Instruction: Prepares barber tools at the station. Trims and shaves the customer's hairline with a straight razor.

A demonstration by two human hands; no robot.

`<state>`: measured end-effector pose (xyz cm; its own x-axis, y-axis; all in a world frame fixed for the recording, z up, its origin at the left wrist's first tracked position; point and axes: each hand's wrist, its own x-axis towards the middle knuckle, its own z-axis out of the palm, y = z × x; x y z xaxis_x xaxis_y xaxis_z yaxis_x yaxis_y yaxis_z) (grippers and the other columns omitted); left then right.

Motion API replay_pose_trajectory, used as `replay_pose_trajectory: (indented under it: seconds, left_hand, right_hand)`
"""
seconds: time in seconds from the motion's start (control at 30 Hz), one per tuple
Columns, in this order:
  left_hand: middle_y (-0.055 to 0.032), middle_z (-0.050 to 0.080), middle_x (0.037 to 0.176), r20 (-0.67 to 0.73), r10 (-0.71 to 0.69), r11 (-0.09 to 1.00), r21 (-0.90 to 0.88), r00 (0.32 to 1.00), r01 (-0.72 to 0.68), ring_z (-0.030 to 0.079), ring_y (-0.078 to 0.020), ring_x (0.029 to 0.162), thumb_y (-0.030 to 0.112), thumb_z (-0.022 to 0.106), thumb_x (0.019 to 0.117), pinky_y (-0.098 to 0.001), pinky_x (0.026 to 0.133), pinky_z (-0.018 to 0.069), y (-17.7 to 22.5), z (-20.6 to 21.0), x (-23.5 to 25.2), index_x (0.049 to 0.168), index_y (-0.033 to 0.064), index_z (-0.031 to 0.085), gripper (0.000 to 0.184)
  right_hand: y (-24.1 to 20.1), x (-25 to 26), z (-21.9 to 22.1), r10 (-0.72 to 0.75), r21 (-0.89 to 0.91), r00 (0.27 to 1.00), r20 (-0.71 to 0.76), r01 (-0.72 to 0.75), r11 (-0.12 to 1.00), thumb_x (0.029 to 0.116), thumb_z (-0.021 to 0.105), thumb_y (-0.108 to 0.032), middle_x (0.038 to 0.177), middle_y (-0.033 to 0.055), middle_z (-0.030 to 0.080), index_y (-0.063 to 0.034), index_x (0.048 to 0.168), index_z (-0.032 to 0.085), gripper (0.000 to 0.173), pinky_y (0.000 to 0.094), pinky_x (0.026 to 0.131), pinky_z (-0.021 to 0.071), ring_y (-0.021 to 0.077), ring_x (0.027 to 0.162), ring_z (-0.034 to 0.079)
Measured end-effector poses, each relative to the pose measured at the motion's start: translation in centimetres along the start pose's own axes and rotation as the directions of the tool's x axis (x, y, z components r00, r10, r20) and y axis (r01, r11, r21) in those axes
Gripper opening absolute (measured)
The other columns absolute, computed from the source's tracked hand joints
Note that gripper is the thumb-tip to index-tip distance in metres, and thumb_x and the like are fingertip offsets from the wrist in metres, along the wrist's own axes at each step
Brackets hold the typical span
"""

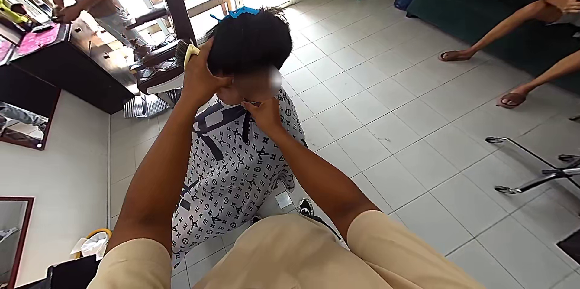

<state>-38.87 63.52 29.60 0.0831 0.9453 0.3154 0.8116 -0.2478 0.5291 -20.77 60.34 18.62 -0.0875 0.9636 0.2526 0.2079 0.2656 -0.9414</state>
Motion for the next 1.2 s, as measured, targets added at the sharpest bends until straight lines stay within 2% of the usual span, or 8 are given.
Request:
replay_pose_trajectory:
  seconds: [0.47,0.6,0.7,0.77,0.87,1.0,1.1,1.2]
  left_hand:
    - [-0.0217,0.053,0.146,-0.011,0.007,1.000,-0.019,1.000,-0.007,0.051,-0.0347,0.137,0.030,0.094,0.0699,-0.0541,0.114,0.0399,-0.3,0.1,0.5,0.156,0.0115,0.039,0.104]
    - [-0.0235,0.042,0.156,-0.227,0.037,0.992,-0.106,0.973,-0.063,0.044,-0.0362,0.142,0.034,0.091,0.0746,-0.0520,0.114,0.0392,1.0,0.2,-1.2,0.160,0.0060,0.029,0.110]
    - [-0.0199,0.060,0.128,-0.492,0.159,0.924,-0.231,0.856,-0.305,0.062,-0.0212,0.112,0.025,0.067,0.0966,-0.0355,0.086,0.0553,4.2,0.5,-3.4,0.140,-0.0070,0.047,0.058]
    - [-0.0038,0.072,0.095,-0.174,0.178,0.774,-0.583,0.969,-0.247,0.067,-0.0055,0.076,0.019,0.044,0.1069,-0.0217,0.059,0.0546,6.6,0.6,-4.2,0.119,0.0009,0.060,0.027]
    - [-0.0023,0.075,0.080,0.203,0.335,0.504,-0.864,0.920,0.007,0.069,-0.0064,0.061,0.021,0.036,0.1097,-0.0197,0.046,0.0524,7.4,2.1,-3.2,0.104,0.0045,0.067,0.035]
    - [-0.0049,0.070,0.084,0.508,0.085,0.723,-0.623,0.857,0.298,0.065,-0.0072,0.067,0.021,0.046,0.1096,-0.0214,0.056,0.0504,6.9,5.8,-3.7,0.119,0.0010,0.060,0.026]
    - [-0.0025,0.071,0.083,0.430,0.129,0.704,-0.675,0.894,0.223,0.063,-0.0022,0.061,0.015,0.053,0.1063,-0.0165,0.051,0.0478,6.0,6.8,-4.3,0.116,0.0004,0.062,0.020]
    - [-0.0038,0.072,0.083,0.380,0.103,0.565,-0.783,0.919,0.260,0.067,-0.0066,0.066,0.021,0.041,0.1103,-0.0190,0.053,0.0512,6.3,6.8,-3.9,0.114,0.0034,0.061,0.027]
  right_hand:
    - [0.4,0.6,-0.2,-0.026,0.022,1.000,-0.003,0.026,0.999,0.0924,0.075,-0.009,0.111,0.0205,0.068,0.0043,0.107,0.074,0.020,0.0340,0.078,0.0604,0.0219,0.086,0.070]
    - [0.8,-1.9,-1.8,-0.270,0.046,0.963,0.008,0.269,0.962,0.0915,0.076,-0.008,0.107,0.0166,0.071,0.0018,0.105,0.074,0.017,0.0345,0.079,0.0605,0.0204,0.090,0.070]
    - [3.0,-4.2,-4.3,-0.245,0.204,0.968,-0.046,0.249,0.947,0.0948,0.070,-0.006,0.109,0.0127,0.074,0.0041,0.110,0.072,0.019,0.0332,0.082,0.0642,0.0170,0.096,0.074]
    - [3.9,-6.0,-6.6,-0.136,0.286,0.988,-0.075,0.152,0.946,0.0996,0.059,-0.004,0.111,0.0108,0.075,0.0060,0.113,0.067,0.019,0.0324,0.082,0.0636,0.0155,0.096,0.075]
    - [4.5,-8.1,-9.3,-0.050,0.310,0.991,-0.123,0.086,0.947,0.1045,0.047,-0.005,0.110,0.0077,0.075,0.0056,0.115,0.059,0.020,0.0320,0.075,0.0651,0.0153,0.090,0.076]
    - [5.4,-10.0,-11.6,-0.043,0.276,0.988,-0.146,0.083,0.958,0.1051,0.045,-0.005,0.107,0.0043,0.076,0.0025,0.113,0.058,0.018,0.0268,0.068,0.0640,0.0115,0.083,0.076]
    - [5.8,-11.0,-12.8,-0.037,0.267,0.985,-0.167,0.081,0.960,0.1044,0.045,-0.005,0.104,0.0017,0.077,0.0002,0.111,0.059,0.016,0.0221,0.065,0.0618,0.0073,0.079,0.074]
    - [6.0,-11.4,-13.3,-0.034,0.245,0.989,-0.144,0.069,0.967,0.1048,0.046,-0.007,0.102,0.0001,0.077,-0.0004,0.112,0.059,0.017,0.0178,0.064,0.0590,0.0032,0.077,0.072]
